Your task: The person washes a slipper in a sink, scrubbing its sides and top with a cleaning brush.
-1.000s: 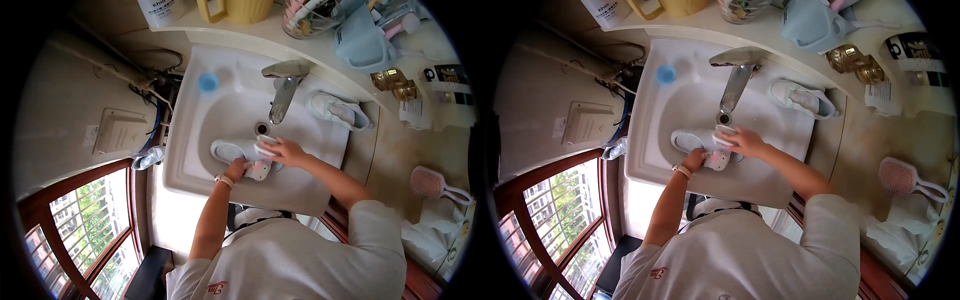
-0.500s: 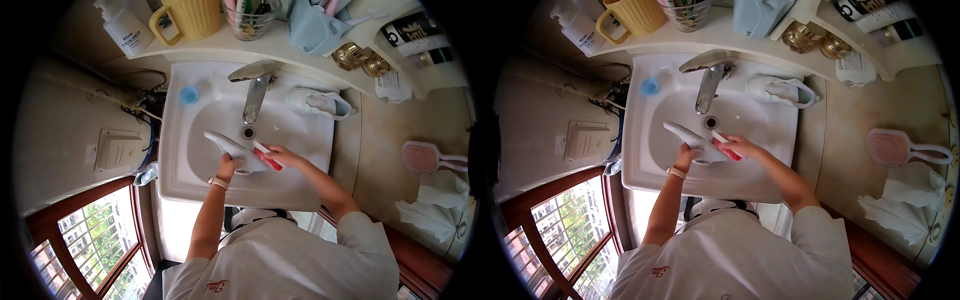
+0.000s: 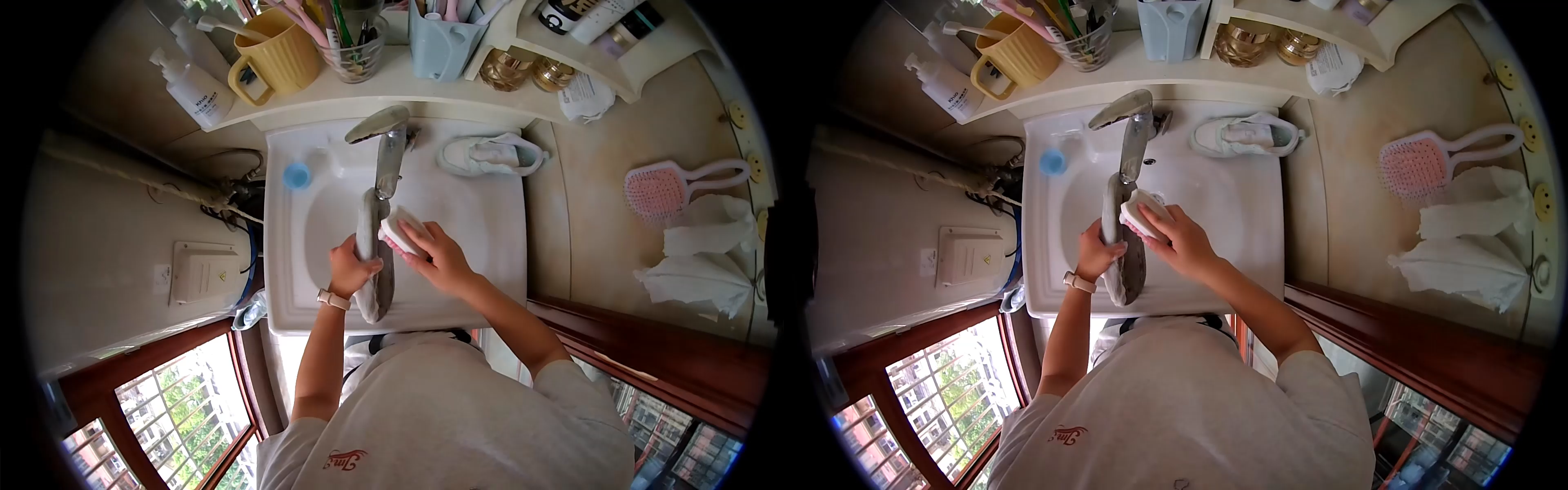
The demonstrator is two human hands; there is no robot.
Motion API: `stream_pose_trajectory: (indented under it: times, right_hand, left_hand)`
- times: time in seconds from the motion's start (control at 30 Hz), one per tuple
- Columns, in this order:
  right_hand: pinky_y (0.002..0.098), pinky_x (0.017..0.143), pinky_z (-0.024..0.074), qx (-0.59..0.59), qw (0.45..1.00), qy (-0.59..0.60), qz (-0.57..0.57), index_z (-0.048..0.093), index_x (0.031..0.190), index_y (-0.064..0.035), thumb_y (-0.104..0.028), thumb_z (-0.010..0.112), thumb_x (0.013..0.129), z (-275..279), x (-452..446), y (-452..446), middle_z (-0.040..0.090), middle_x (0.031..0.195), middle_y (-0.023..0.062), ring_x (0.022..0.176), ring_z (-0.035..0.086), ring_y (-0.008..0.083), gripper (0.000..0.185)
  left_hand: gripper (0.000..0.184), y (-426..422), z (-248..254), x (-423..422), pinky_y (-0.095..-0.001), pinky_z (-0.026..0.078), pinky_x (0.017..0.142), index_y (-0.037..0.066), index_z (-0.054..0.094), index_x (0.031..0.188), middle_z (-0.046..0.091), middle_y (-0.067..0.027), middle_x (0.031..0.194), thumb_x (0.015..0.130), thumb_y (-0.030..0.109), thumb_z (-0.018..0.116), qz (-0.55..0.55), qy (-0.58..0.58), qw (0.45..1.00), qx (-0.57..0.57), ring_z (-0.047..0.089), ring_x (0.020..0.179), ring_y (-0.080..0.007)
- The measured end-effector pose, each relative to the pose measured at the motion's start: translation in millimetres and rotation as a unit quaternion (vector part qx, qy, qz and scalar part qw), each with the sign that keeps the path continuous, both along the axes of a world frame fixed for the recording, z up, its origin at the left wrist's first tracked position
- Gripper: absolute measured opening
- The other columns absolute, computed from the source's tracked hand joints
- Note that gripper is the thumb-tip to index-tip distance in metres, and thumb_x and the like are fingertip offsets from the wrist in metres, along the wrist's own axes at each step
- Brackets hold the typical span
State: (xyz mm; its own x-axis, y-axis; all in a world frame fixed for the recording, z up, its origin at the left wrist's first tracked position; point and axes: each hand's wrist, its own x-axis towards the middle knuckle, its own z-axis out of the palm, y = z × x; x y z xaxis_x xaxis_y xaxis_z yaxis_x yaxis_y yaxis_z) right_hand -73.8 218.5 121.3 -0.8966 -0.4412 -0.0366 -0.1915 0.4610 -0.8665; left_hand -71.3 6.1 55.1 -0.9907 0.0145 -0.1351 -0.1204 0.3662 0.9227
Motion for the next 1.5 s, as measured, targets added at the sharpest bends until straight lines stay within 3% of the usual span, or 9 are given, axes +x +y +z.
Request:
stream_pose_trajectory:
  times: [0.07, 0.2, 0.33, 0.77, 0.97, 1.07, 1.13, 1.27, 1.5]
  right_hand:
    - [0.0309, 0.062, 0.0477, 0.069, 0.981, 0.181, -0.022, 0.041, 0.134, -0.0181, -0.017, 0.06, 0.082, 16.7, 4.6, -6.4, 0.048, 0.105, 0.0134, 0.072, 0.055, 0.024, 0.055]
    - [0.0357, 0.064, 0.0477, 0.067, 0.98, 0.145, -0.116, 0.039, 0.135, -0.0217, -0.024, 0.062, 0.081, 20.6, 26.4, -9.2, 0.049, 0.1, 0.0145, 0.074, 0.056, 0.0284, 0.059]
    - [0.0342, 0.065, 0.0491, 0.016, 0.963, 0.087, -0.254, 0.039, 0.135, -0.0205, -0.028, 0.06, 0.084, -9.9, 50.1, -7.6, 0.049, 0.1, 0.0143, 0.077, 0.058, 0.026, 0.055]
    - [0.0411, 0.072, 0.0465, 0.206, 0.916, -0.021, -0.343, 0.039, 0.135, -0.0216, -0.041, 0.052, 0.086, -112.4, 52.0, -23.1, 0.048, 0.095, 0.0202, 0.079, 0.056, 0.0342, 0.054]
    - [0.0437, 0.079, 0.0473, 0.224, 0.865, -0.145, -0.426, 0.037, 0.135, -0.0226, -0.04, 0.052, 0.085, -109.4, 28.7, -36.8, 0.048, 0.106, 0.0253, 0.091, 0.056, 0.0386, 0.055]
    - [0.0435, 0.073, 0.0465, 0.239, 0.857, 0.001, -0.456, 0.037, 0.136, -0.0223, -0.043, 0.049, 0.087, -122.8, 48.1, -55.8, 0.049, 0.095, 0.0218, 0.083, 0.055, 0.0376, 0.054]
    - [0.0434, 0.071, 0.0466, 0.244, 0.932, 0.016, -0.268, 0.039, 0.135, -0.021, -0.044, 0.048, 0.087, -102.2, 62.7, -74.9, 0.05, 0.093, 0.0213, 0.081, 0.056, 0.0368, 0.054]
    - [0.045, 0.071, 0.0466, 0.255, 0.857, -0.112, -0.434, 0.041, 0.133, -0.0193, -0.042, 0.049, 0.086, -122.2, 42.9, -3.7, 0.051, 0.09, 0.021, 0.08, 0.056, 0.0359, 0.053]
    - [0.0445, 0.077, 0.0464, 0.291, 0.904, -0.057, -0.307, 0.041, 0.133, -0.0167, -0.042, 0.048, 0.087, -122.4, 47.0, -40.8, 0.052, 0.102, 0.0245, 0.089, 0.056, 0.0395, 0.053]
  left_hand:
    - [0.042, -2.0, 7.8, -5.8, -0.0374, 0.048, 0.065, 0.0, 0.056, 0.084, 0.062, -0.0141, 0.069, 0.053, 0.021, 0.074, -0.042, 0.017, 0.995, -0.094, 0.06, 0.064, -0.0319]
    - [0.039, -29.1, 22.7, -21.2, -0.0395, 0.04, 0.083, 0.003, 0.054, 0.082, 0.061, -0.0139, 0.078, 0.053, 0.024, 0.072, -0.142, -0.117, 0.973, -0.14, 0.057, 0.083, -0.0329]
    - [0.045, -19.2, 43.4, -22.4, -0.0454, 0.034, 0.091, 0.006, 0.054, 0.094, 0.057, -0.0111, 0.102, 0.055, 0.022, 0.071, -0.38, 0.012, 0.871, -0.311, 0.047, 0.109, -0.0305]
    - [0.071, 5.2, -56.7, -34.1, -0.0369, 0.036, 0.101, 0.004, 0.043, 0.126, 0.048, -0.0196, 0.126, 0.06, 0.009, 0.068, -0.395, 0.018, 0.868, -0.3, 0.042, 0.12, -0.035]
    - [0.067, 3.9, -62.1, -33.9, -0.0375, 0.042, 0.094, 0.007, 0.045, 0.127, 0.048, -0.0178, 0.127, 0.065, 0.018, 0.068, -0.355, -0.011, 0.87, -0.341, 0.05, 0.113, -0.0298]
    - [0.061, 11.6, -63.0, -26.7, -0.0388, 0.045, 0.087, 0.008, 0.049, 0.123, 0.053, -0.0162, 0.121, 0.068, 0.026, 0.068, -0.334, 0.009, 0.864, -0.377, 0.055, 0.106, -0.0293]
    - [0.05, 20.3, -45.7, -35.7, -0.04, 0.049, 0.078, 0.01, 0.054, 0.115, 0.061, -0.0139, 0.106, 0.072, 0.033, 0.066, -0.382, -0.125, 0.819, -0.409, 0.061, 0.092, -0.0298]
    - [0.048, 10.4, -59.7, -17.9, -0.0399, 0.05, 0.074, 0.01, 0.056, 0.114, 0.063, -0.0121, 0.102, 0.072, 0.031, 0.066, -0.329, -0.026, 0.855, -0.4, 0.062, 0.086, -0.0299]
    - [0.056, 12.3, -64.1, -20.9, -0.0402, 0.051, 0.072, 0.01, 0.056, 0.117, 0.065, -0.0121, 0.098, 0.069, 0.035, 0.069, -0.306, -0.027, 0.867, -0.392, 0.063, 0.081, -0.0311]
